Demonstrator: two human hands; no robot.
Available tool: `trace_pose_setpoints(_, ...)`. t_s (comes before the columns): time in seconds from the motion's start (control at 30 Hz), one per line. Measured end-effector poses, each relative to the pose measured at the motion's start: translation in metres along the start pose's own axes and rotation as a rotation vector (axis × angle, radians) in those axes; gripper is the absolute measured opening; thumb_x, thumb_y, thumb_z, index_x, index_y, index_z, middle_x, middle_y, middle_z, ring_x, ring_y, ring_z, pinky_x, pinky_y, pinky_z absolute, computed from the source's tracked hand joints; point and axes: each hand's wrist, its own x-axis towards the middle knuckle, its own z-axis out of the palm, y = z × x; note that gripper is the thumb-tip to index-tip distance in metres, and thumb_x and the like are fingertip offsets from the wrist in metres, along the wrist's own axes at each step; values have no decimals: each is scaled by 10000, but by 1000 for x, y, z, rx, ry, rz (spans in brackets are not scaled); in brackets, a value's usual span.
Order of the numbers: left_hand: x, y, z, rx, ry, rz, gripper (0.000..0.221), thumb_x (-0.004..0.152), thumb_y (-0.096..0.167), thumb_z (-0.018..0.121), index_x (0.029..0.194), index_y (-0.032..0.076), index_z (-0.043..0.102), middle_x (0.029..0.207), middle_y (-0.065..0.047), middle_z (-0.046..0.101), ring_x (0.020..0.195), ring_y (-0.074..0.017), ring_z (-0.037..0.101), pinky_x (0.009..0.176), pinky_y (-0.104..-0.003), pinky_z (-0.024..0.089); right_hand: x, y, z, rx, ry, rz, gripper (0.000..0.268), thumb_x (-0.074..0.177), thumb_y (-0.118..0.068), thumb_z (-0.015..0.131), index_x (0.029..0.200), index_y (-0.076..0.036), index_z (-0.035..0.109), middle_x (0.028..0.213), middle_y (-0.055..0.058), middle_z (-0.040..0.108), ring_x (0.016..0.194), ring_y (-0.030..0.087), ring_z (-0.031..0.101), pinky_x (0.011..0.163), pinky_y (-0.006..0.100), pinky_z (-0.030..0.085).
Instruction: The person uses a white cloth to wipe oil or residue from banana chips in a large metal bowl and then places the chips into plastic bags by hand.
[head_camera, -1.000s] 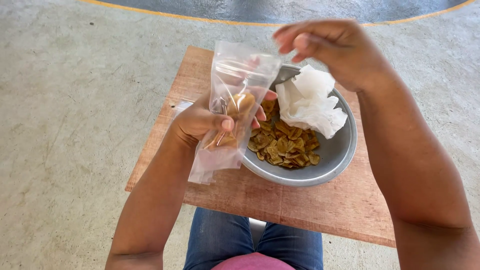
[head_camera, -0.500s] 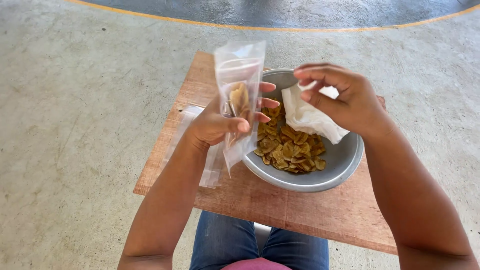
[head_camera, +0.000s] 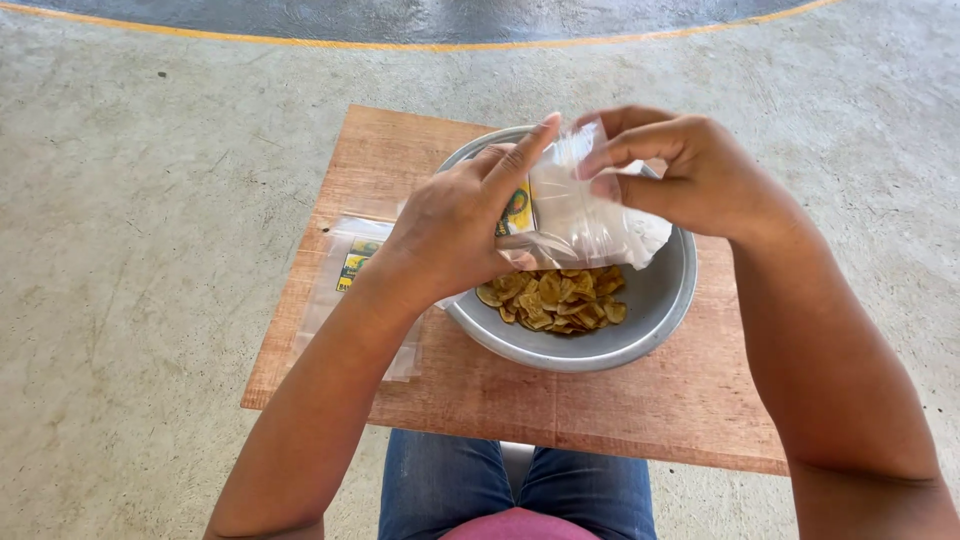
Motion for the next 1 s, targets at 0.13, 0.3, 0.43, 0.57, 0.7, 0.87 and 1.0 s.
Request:
trace_pose_setpoints(0.13,-1,12,0,110,-114,-49,1314,578,392,975,1599,288,155,1407,-121,592,1202,-312,638,992,-459,545,-10,2,14,-34,-9,100,376,784,-219,842,1111,-55,755,1192,94,734,1097,218,697,953,352,558)
trace_pose_setpoints(0.3,-8,7,4,70,-79,-10,1399,480,464,999,1570,244,150,1428,-163,535,1273,-374,538,1069,-510,448,-21,16,22,-15,66,391,714,507,-426,943,1099,-74,754,1076,68,766,1023,191,722,818,371,572)
trace_pose_setpoints(0.43,-22,2,-1,52,-118,-67,1370,521,470,992,1576,225,153,1433,-156,537,1322,-373,495,1146,-517,374,-24,28,23,11,51,380,765,497,-472,936,1124,-66,769,1057,79,787,1048,213,729,905,416,553)
trace_pose_setpoints(0.57,-37,-6,-1,96,-221,-197,1362,544,394,988,1600,196,150,1441,-167,528,1362,-378,450,1175,-528,290,-28,44,26,-27,53,328,812,468,-484,938,1130,-43,773,1198,100,763,1149,264,711,1030,470,513)
trace_pose_setpoints(0.7,-48,-17,4,98,-242,-213,1240,642,339,936,1634,197,207,1417,-138,579,1367,-325,492,1179,-477,347,-22,41,29,-23,49,338,825,448,-480,935,1127,-40,775,1309,98,727,1229,282,674,1074,487,493)
trace_pose_setpoints(0.87,-44,-9,-7,13,-249,-320,1311,490,473,996,1576,219,307,1436,-135,547,1353,-315,462,1130,-463,369,-18,30,30,-53,43,352,820,446,-438,951,1149,-58,765,1315,86,720,1257,276,659,1083,471,488)
trace_pose_setpoints(1.0,-40,-1,-11,47,-310,-410,1250,583,491,964,1593,232,274,1502,-130,491,1361,-304,404,1149,-465,314,-18,23,30,-157,11,384,837,435,-416,964,1181,-101,751,1281,63,724,1237,264,656,1036,450,511)
